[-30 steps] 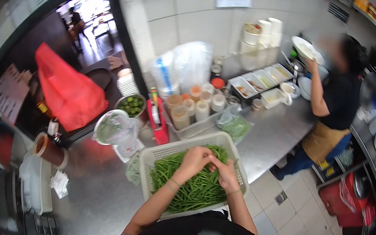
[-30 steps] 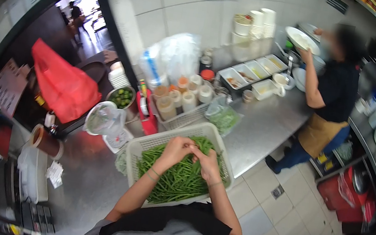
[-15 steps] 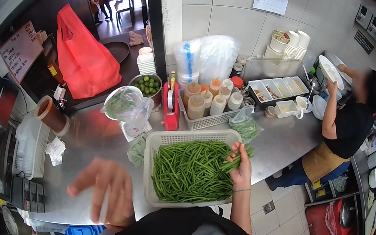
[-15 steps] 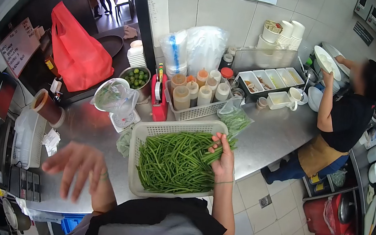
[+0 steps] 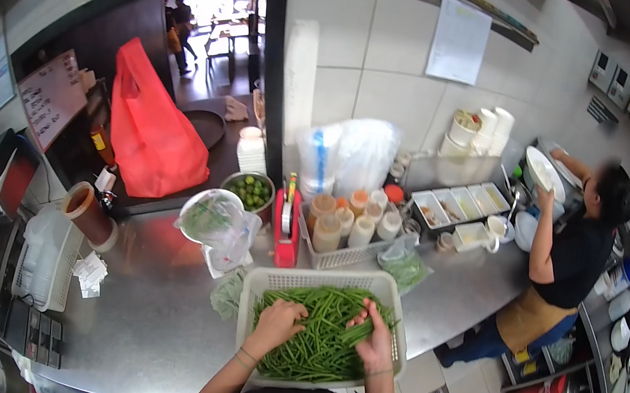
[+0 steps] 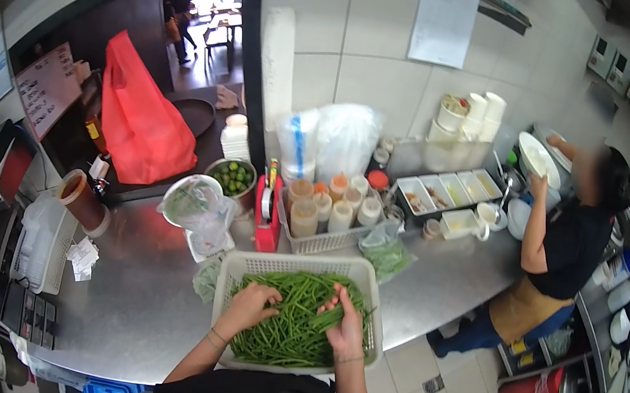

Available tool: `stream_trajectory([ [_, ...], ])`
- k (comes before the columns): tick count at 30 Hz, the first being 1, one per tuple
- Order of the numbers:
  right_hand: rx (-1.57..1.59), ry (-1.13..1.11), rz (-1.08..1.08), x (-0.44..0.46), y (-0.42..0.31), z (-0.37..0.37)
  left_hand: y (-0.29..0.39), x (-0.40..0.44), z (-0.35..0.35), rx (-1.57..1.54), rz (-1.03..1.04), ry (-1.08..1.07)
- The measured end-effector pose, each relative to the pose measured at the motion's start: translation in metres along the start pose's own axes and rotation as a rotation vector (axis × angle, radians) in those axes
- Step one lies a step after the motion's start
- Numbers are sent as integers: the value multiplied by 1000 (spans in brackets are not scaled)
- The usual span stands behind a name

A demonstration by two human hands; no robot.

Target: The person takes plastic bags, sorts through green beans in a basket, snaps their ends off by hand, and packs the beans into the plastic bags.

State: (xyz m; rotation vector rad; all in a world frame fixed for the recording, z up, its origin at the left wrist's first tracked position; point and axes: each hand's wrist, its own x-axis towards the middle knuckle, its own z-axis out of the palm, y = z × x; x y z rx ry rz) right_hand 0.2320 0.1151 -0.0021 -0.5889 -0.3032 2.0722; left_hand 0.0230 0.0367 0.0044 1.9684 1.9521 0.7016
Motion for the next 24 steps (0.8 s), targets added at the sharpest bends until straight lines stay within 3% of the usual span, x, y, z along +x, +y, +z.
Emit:
stream_trajectory([
  [2,-23,-1,33,-2,9,2,-9,3,11,8,13,-55],
  [10,-130,-6,100,-8,31,28,35,4,-29,-141,-7,284],
  [13,-92,-37,198,-10,48,34,53,2,-37,-111,103,215],
  [16,-6,-35,242,-2,50,26,60,1,-48,-77,159,451],
  [19,97,-70,245,7,44,5,38,1,-79,400,-35,677],
  [21,123,-17,203,5,40,4,13,4,-96,596,-158,684],
  [24,172,45,193,4,38,16,-11,13,-114,391,-389,448],
])
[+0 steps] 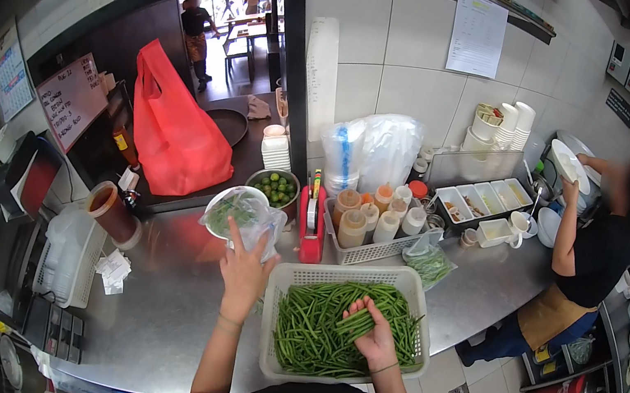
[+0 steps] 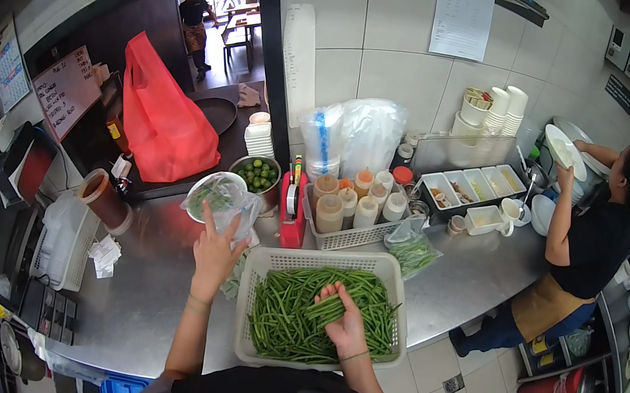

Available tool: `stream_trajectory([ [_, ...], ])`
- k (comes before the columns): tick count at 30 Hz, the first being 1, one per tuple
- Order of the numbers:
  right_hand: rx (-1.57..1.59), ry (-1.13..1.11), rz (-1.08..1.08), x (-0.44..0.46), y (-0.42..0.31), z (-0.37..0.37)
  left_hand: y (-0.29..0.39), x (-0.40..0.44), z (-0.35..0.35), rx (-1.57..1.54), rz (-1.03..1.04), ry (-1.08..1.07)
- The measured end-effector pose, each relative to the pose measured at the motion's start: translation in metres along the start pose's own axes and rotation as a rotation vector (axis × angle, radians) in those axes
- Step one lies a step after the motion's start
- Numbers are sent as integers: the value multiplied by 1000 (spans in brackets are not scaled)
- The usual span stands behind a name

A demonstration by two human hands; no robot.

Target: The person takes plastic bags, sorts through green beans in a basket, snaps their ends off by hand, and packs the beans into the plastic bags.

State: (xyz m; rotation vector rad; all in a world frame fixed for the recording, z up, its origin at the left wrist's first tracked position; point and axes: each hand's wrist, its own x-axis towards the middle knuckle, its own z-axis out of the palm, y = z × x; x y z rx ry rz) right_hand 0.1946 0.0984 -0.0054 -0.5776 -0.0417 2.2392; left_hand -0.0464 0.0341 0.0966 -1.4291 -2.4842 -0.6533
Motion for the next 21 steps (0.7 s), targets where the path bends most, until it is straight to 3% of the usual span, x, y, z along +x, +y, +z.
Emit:
stream_trajectory([
  [5,12,-75,37,-7,-1,4,-34,65,8,-112,213,378],
  [8,1,-107,34,-11,-4,8,-28,86,-21,-182,217,449],
  [11,9,-158,22,-16,-8,12,-5,81,-68,-589,211,346],
  [14,0,-175,-25,-25,-16,29,-5,75,-82,-647,431,361],
  [15,-5,-191,-52,-27,-22,38,10,61,-95,-1056,274,108],
  [21,-165,-431,-442,-55,-32,135,36,17,-70,-1249,237,-538],
])
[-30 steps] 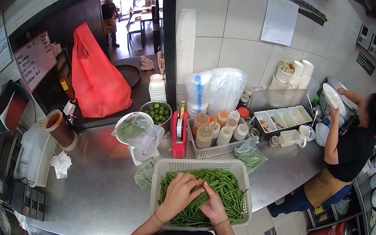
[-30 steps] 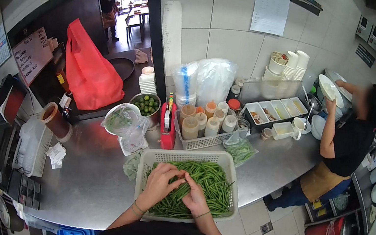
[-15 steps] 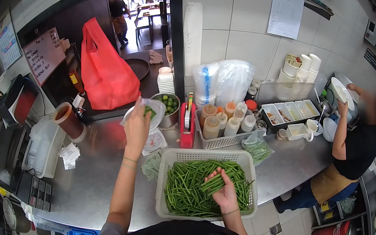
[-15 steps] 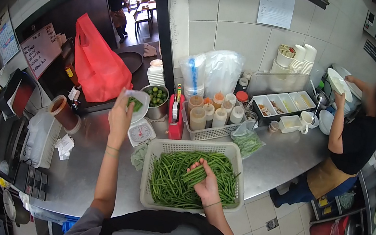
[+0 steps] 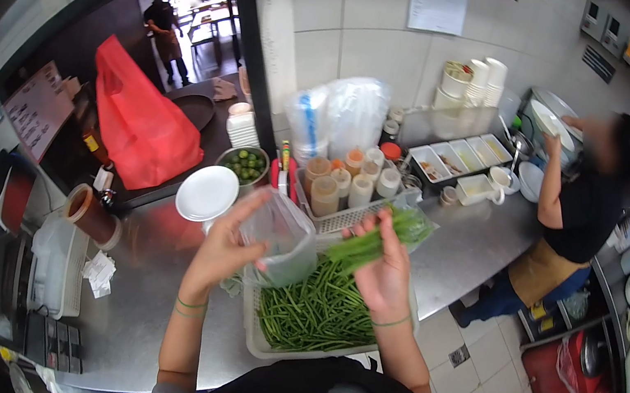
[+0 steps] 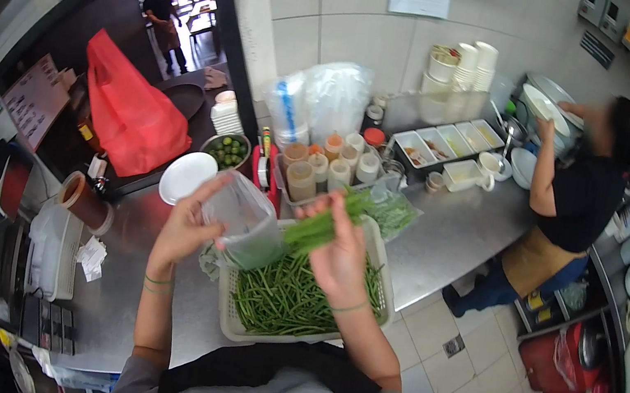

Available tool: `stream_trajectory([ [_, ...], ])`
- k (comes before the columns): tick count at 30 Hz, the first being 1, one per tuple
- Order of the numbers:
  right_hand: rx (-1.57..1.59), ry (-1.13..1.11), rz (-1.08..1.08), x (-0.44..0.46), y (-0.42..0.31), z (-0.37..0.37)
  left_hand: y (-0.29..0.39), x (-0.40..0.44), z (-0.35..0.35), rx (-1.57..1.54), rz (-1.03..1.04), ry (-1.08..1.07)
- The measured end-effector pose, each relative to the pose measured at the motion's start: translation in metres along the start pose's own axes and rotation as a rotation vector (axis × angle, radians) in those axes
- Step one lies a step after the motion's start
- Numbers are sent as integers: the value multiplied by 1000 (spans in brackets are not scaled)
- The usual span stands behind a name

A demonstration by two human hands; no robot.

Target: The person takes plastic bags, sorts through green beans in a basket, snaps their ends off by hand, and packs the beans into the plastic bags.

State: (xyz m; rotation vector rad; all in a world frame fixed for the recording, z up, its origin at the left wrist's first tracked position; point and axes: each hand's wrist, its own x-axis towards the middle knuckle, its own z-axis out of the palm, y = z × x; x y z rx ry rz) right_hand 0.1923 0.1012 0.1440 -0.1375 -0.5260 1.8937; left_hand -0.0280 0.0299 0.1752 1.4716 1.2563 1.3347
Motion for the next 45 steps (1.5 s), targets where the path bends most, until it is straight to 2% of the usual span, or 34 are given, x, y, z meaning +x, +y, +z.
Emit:
stream_trajectory([
  [2,-123,-134,-111,3,13,22,-7,-5,20,-80,-106,-130],
  [3,-392,-191,-199,5,25,20,-10,-7,26,-101,-121,-154],
  [5,-996,-318,-178,7,45,0,-12,-9,31,-138,-153,-187],
  [8,-1616,-770,-261,10,55,-30,-17,-6,24,-124,-130,-219],
  [11,-2162,-814,219,16,42,-19,-23,-8,27,18,-224,-308],
  [13,-2317,-929,262,16,51,-12,-18,-10,35,1,-205,-349],
  [15,-2378,-1038,351,16,69,-13,-5,-12,43,59,-191,-415],
  [16,-2350,-1014,246,16,69,-12,-7,-13,44,31,-182,-395],
  [19,-2240,-1209,91,28,36,22,-13,-6,15,-79,-204,-274],
  [20,-2134,-1091,-102,31,23,31,-7,-3,7,-136,-149,-224],
  [23,-1847,-778,-624,23,-19,72,21,8,-32,-151,-178,-78],
  [26,-1640,-574,-813,18,-36,72,37,26,-69,-272,20,87],
  [30,-1603,-482,-660,8,-37,38,30,49,-104,13,125,306],
  [32,-1585,-410,-506,-1,-38,20,6,53,-115,123,150,286],
  [35,-1553,-332,-433,-15,-42,-2,-42,49,-120,384,162,266],
  [37,-1525,-274,-398,-23,-44,-17,-64,35,-113,591,149,228],
  [38,-1512,-241,-374,-29,-44,-25,-70,25,-107,595,63,223],
  [41,-1497,-177,-276,-41,-44,-45,-80,1,-82,1095,256,273],
  [42,-1506,-158,-255,-45,-42,-52,-72,-7,-58,1052,158,388],
  [45,-1514,-121,-201,-53,-34,-66,-103,-27,-22,1339,350,529],
])
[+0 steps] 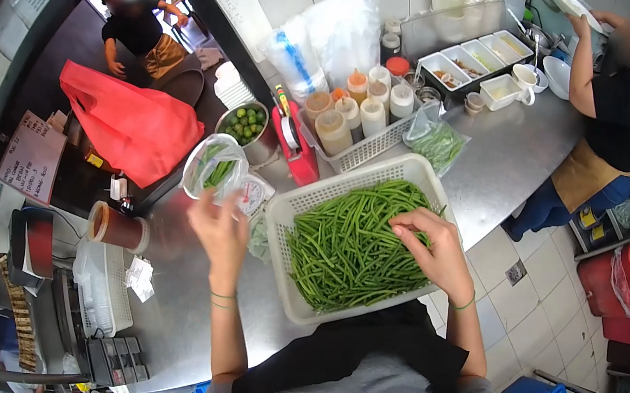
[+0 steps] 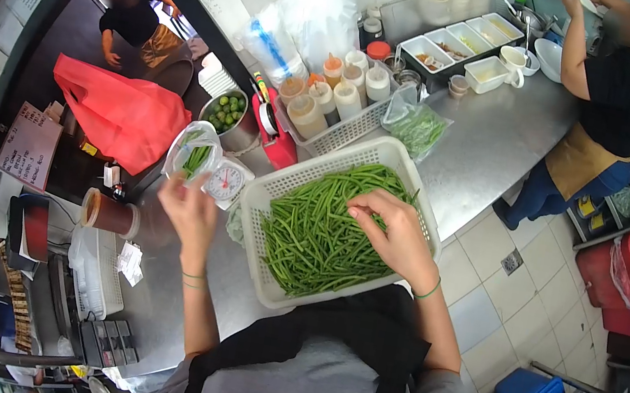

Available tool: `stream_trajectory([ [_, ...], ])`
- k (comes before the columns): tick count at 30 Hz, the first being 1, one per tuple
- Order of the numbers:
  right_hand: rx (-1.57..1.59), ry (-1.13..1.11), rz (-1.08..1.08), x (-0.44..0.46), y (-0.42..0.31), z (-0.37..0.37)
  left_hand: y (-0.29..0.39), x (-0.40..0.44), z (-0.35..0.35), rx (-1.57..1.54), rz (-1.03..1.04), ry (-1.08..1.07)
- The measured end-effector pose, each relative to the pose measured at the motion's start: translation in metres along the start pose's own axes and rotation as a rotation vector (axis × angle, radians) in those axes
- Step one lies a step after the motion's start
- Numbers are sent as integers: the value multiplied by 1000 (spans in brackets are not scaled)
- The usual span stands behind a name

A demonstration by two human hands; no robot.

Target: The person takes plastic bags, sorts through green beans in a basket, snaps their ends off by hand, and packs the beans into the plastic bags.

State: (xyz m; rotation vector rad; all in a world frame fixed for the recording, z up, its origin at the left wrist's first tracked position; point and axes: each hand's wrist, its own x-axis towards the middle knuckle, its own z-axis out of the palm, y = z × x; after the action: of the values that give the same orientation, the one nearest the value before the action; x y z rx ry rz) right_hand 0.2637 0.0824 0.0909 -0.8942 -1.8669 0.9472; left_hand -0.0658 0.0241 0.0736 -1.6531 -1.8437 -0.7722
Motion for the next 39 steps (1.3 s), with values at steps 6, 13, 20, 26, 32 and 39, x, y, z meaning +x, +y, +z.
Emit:
stream_trajectory([
  [6,-32,-122,24,-9,8,15,59,-50,0,-382,308,-874],
  [13,-10,-176,-18,-7,11,26,58,-69,24,-151,475,-841],
  [20,10,-197,-23,-8,8,23,35,-51,17,-153,599,-717],
  [26,0,-183,-40,-10,13,24,16,-32,11,-411,492,-914],
  [32,49,-406,183,-7,23,28,10,-18,9,-791,60,-977],
  [39,739,-428,265,-6,46,86,68,-34,32,-1305,-271,-930],
])
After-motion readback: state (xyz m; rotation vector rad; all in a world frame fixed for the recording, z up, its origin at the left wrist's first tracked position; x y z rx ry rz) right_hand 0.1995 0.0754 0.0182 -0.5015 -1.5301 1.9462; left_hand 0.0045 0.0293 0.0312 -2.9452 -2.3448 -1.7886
